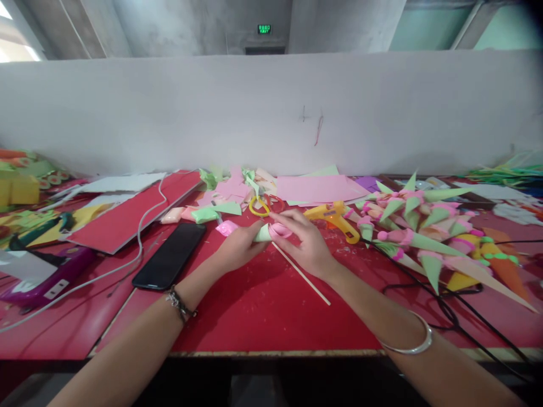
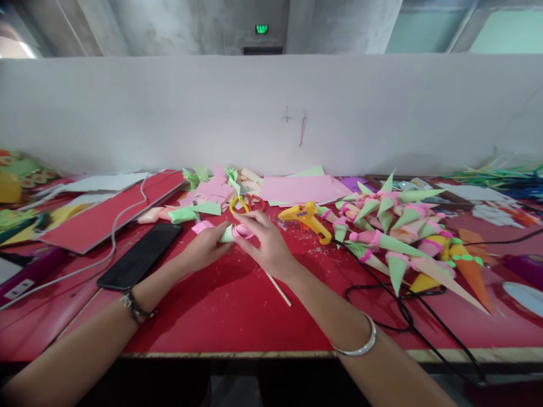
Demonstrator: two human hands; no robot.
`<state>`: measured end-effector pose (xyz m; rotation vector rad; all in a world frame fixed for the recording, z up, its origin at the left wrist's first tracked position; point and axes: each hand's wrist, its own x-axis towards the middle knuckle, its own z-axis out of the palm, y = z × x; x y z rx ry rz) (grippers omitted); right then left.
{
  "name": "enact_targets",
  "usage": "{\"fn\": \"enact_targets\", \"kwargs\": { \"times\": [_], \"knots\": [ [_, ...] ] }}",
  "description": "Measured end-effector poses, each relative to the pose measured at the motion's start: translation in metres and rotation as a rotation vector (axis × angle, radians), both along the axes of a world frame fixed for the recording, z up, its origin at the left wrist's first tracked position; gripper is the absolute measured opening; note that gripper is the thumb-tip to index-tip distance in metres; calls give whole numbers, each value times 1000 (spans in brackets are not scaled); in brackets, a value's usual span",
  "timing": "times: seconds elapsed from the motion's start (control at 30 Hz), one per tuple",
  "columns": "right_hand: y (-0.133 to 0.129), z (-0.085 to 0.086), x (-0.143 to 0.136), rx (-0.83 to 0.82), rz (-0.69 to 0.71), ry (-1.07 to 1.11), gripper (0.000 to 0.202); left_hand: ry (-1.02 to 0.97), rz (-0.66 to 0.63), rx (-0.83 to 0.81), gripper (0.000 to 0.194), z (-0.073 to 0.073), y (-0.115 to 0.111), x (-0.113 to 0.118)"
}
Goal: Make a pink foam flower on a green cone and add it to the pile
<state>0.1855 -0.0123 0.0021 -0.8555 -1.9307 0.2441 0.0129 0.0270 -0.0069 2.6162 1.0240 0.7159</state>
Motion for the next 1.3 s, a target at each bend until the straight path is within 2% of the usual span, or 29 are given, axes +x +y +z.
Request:
{"fn": "enact_targets", "kwargs": {
  "times": [0.2, 0.43, 0.7, 0.9, 1.03, 1.13, 1.3],
  "knots": [
    [-1, -4, -4, -23, 58, -67, 51, -50, -75, -60, 9, -3, -1, 3],
    [-3, -2, -4, -68, 108, -105, 53, -38, -123, -119, 8, -4, -3, 5],
    [-6, -1, -6, -130, 156, -104, 56, -124, -203, -190, 14, -3, -3, 7],
    [-8, -1, -7, -90, 155, 12, 75, -288, -284, -394, 15, -3, -6, 11],
    [-8, -2, -7, -121, 130, 84, 72, -278, -286, -490, 25, -8, -8, 10],
    [-7, -3, -8, -159, 144, 67, 61, -268, -308, -453, 24, -11, -8, 9],
    [-7, -3, -10, -185, 124, 87, 55, -296, -353, -230, 16, -11, -6, 12]
  ]
}}
